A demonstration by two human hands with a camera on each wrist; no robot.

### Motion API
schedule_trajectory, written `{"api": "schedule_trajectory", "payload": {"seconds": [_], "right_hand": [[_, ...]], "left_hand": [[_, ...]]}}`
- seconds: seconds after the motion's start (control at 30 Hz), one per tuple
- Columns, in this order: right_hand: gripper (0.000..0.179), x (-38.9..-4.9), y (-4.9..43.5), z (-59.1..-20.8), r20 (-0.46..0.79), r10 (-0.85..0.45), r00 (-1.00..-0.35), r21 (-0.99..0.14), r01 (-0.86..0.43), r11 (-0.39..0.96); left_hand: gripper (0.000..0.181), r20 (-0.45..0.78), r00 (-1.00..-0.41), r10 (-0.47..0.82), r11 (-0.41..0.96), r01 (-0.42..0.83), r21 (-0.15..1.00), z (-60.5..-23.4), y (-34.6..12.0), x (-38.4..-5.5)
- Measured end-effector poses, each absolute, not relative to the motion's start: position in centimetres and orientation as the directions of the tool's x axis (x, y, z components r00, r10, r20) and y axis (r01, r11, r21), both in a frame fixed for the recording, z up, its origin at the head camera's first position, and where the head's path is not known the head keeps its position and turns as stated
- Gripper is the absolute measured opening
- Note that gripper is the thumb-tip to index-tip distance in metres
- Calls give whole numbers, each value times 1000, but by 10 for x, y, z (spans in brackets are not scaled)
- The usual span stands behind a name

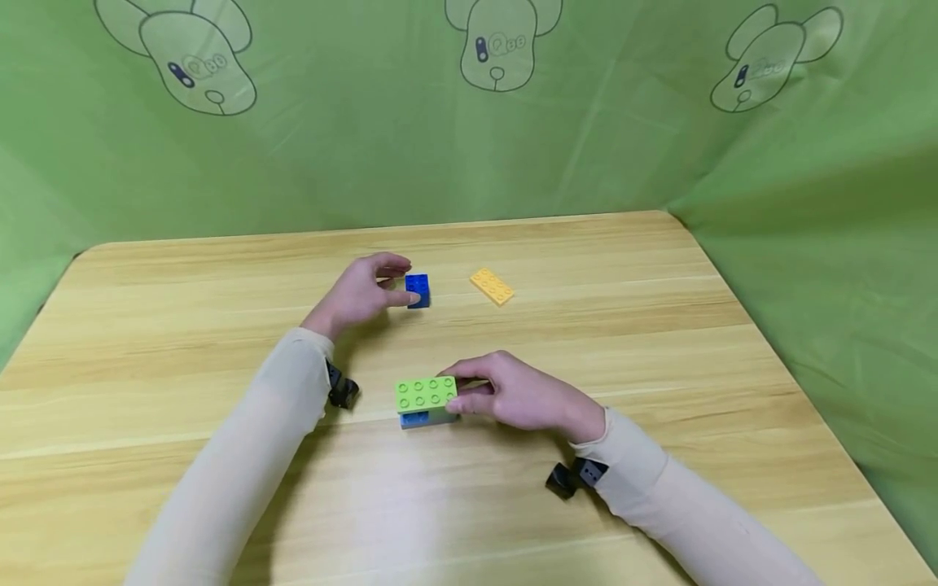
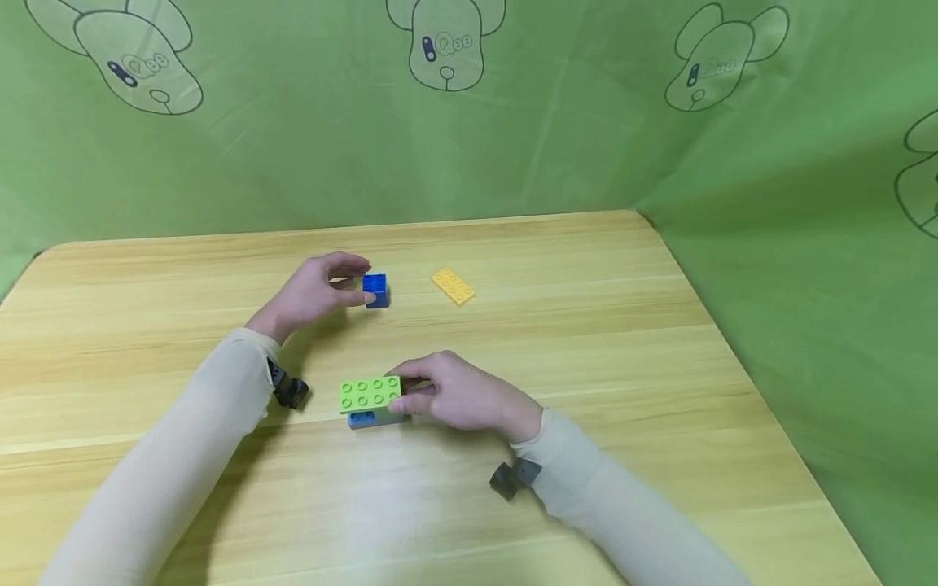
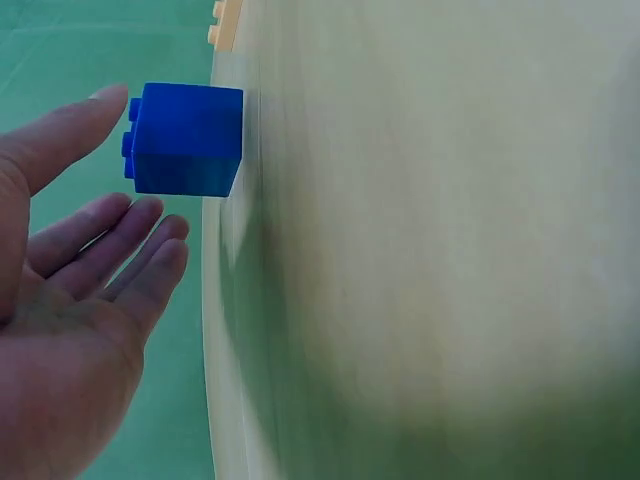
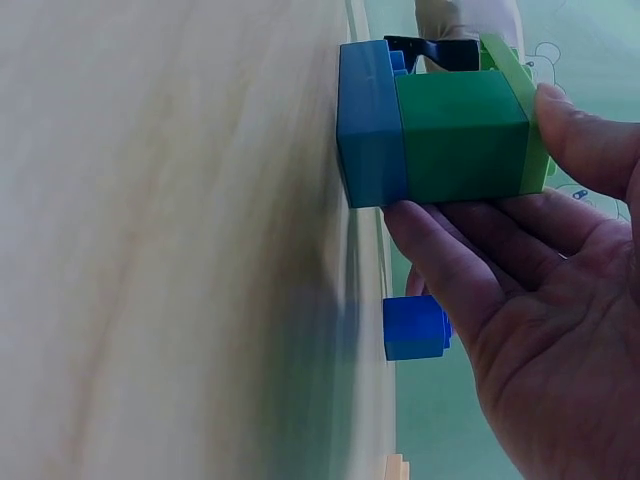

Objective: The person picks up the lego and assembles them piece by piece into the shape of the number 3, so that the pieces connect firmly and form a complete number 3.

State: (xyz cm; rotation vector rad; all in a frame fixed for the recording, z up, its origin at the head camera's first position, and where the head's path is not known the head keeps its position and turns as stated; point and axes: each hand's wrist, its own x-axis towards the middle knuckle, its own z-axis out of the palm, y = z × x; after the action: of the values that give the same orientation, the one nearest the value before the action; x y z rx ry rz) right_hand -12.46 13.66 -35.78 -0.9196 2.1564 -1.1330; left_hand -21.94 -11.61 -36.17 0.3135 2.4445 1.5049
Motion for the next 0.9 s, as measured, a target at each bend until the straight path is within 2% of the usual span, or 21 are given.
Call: {"api": "schedule_trajectory", "payload": {"seconds": [0.27, 0.6, 0.9], "right_hand": [[35, -124, 136, -357, -135, -764, -630, -844, -331, 422], [35, -124, 136, -356, -139, -764, -630, -844, -328, 424], [35, -124, 136, -355, -140, -766, -628, -844, -328, 424]], "left_hand": [[61, -147, -921, 362, 494, 56, 868, -362, -116, -225], [43, -136, -931, 338, 547, 77, 833, -367, -116, -230], [40, -130, -938, 322, 546, 72, 835, -367, -116, -229]]}}
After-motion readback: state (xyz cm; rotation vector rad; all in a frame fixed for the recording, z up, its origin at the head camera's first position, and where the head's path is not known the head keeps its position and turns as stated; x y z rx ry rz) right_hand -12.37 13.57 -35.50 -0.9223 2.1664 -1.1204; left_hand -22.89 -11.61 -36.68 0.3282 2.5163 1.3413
